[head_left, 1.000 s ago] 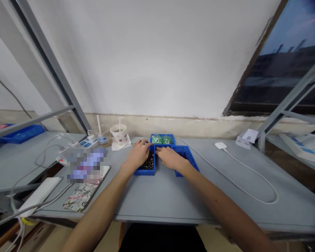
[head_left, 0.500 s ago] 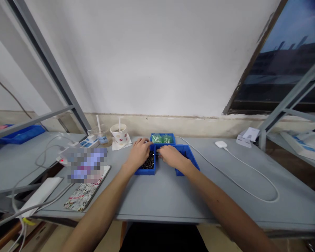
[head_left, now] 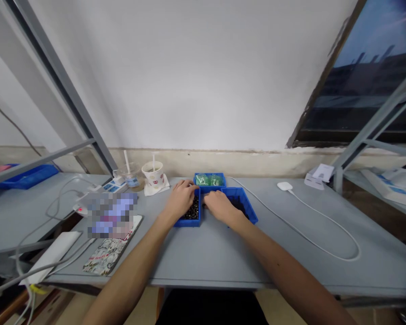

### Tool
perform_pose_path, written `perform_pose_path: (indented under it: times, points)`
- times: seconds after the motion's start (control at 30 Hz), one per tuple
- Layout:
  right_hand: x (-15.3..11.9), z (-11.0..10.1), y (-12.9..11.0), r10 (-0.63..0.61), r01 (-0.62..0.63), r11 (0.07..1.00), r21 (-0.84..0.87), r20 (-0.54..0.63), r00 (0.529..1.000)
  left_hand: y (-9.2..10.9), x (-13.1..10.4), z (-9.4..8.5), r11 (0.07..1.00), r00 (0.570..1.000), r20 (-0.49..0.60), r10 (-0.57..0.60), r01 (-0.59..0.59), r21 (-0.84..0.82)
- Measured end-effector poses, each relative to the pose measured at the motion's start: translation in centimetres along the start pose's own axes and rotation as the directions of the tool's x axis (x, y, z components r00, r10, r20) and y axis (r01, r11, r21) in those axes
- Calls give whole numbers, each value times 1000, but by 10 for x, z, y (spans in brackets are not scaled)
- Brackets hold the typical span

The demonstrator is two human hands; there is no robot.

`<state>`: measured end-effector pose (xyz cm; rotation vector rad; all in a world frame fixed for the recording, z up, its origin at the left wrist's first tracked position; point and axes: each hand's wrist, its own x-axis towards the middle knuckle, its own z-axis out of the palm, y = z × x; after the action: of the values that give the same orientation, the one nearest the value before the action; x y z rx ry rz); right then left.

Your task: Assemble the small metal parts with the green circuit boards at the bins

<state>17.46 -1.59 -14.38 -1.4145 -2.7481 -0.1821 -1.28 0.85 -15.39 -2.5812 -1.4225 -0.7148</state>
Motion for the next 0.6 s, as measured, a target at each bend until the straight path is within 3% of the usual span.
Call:
perform_pose_path:
  times: [0.33,0.6]
  points:
    - [-10,-2,7,10,-7,999,51,-54,998,12,0,-5,989,991,-60,117,-122,-88]
    - [-12,-5,-3,-8,6,998,69,26,1000,15,-1,-6,984,989,-56,135,-140,-109]
